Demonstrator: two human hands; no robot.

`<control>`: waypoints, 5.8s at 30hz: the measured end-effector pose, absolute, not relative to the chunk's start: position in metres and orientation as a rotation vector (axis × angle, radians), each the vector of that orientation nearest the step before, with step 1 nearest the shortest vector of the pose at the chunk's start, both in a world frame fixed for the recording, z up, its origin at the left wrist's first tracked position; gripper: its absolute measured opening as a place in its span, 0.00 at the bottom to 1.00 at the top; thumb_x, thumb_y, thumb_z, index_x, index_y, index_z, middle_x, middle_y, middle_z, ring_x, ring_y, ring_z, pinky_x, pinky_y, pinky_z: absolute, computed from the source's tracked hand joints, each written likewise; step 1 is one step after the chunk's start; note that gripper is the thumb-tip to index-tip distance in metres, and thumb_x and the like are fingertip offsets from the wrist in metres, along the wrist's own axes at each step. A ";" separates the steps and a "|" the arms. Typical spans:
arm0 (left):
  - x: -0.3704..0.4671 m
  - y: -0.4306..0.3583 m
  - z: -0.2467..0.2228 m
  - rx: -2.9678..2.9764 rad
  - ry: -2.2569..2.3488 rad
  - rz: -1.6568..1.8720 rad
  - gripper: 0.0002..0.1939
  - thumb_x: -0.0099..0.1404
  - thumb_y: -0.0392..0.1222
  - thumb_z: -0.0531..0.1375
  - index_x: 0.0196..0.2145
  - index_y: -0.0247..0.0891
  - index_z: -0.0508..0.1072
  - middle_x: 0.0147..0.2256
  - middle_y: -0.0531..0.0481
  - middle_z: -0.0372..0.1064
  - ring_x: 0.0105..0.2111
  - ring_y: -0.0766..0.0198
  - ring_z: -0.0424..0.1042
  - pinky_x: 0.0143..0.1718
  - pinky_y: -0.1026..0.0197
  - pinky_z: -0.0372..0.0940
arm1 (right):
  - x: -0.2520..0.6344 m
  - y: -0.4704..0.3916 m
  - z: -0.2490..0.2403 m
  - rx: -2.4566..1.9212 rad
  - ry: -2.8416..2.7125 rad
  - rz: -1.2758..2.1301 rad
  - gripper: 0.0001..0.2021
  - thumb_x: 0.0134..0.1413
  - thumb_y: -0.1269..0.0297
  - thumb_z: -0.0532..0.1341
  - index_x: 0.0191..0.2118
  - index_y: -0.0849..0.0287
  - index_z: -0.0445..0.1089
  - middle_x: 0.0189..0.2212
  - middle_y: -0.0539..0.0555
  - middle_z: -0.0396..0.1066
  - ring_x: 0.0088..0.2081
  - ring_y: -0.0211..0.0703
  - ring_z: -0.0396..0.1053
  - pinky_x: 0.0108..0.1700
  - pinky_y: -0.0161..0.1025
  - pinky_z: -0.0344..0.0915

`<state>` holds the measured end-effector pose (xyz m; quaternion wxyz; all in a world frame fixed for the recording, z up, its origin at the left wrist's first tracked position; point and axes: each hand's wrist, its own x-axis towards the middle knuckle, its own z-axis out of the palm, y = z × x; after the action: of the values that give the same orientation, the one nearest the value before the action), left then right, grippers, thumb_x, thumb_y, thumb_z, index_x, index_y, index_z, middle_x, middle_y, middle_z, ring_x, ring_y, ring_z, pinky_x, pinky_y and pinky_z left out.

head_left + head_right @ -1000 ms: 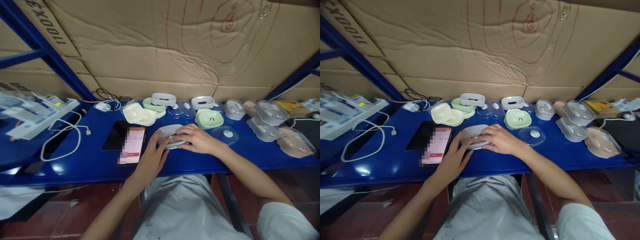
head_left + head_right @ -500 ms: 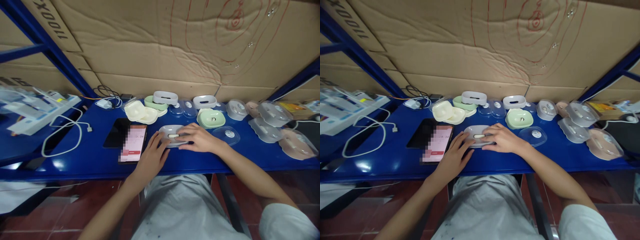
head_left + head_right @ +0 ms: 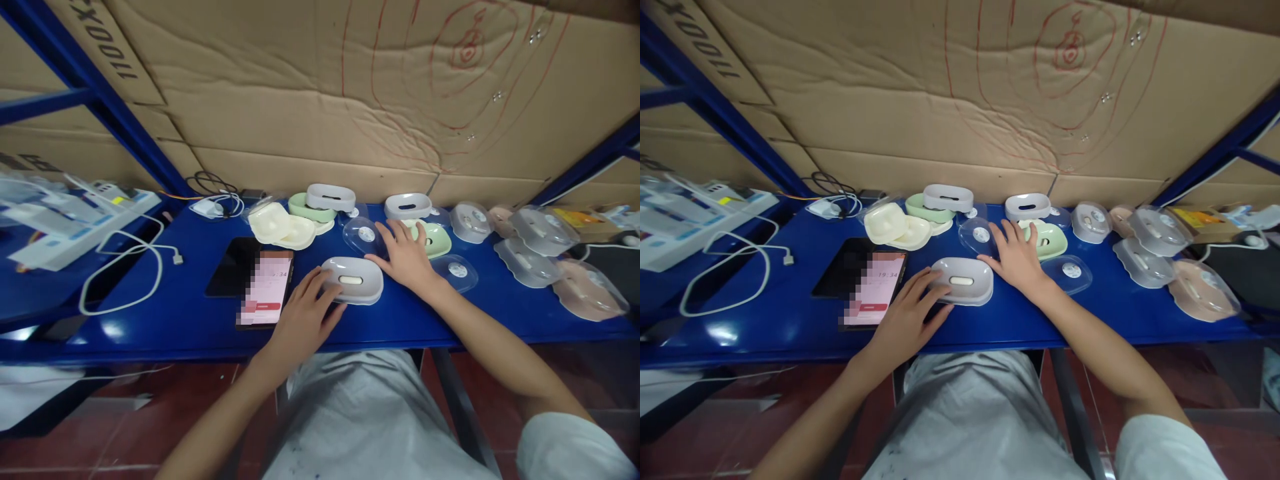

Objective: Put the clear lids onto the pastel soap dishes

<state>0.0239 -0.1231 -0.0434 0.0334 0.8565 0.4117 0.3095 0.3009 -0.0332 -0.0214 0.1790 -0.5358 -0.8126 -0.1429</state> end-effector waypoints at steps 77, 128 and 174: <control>0.026 -0.130 -0.048 2.421 1.321 0.898 0.40 0.79 0.48 0.59 0.79 0.50 0.42 0.80 0.34 0.34 0.75 0.39 0.54 0.65 0.41 0.71 | 0.362 -0.121 0.014 -1.298 -2.091 -0.369 0.38 0.65 0.48 0.70 0.75 0.46 0.60 0.73 0.60 0.61 0.72 0.60 0.64 0.71 0.56 0.66; 0.026 -0.130 -0.040 2.833 1.089 0.747 0.32 0.80 0.54 0.58 0.74 0.38 0.60 0.75 0.33 0.53 0.74 0.39 0.57 0.71 0.33 0.61 | 0.361 -0.038 -0.008 -1.320 -2.535 -0.074 0.23 0.72 0.51 0.61 0.64 0.55 0.73 0.61 0.64 0.76 0.62 0.60 0.74 0.63 0.58 0.69; 0.025 -0.134 -0.041 2.569 1.049 0.948 0.34 0.73 0.41 0.67 0.71 0.42 0.59 0.70 0.31 0.55 0.66 0.42 0.69 0.63 0.41 0.73 | 0.307 -0.088 -0.013 -0.521 -2.635 -0.153 0.19 0.76 0.58 0.60 0.64 0.60 0.71 0.55 0.60 0.80 0.55 0.50 0.76 0.57 0.48 0.68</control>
<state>0.0251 -0.1339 -0.0409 0.1042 0.8713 0.3558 0.3215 0.3067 -0.0882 -0.0129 0.2236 -0.1888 -0.9546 -0.0553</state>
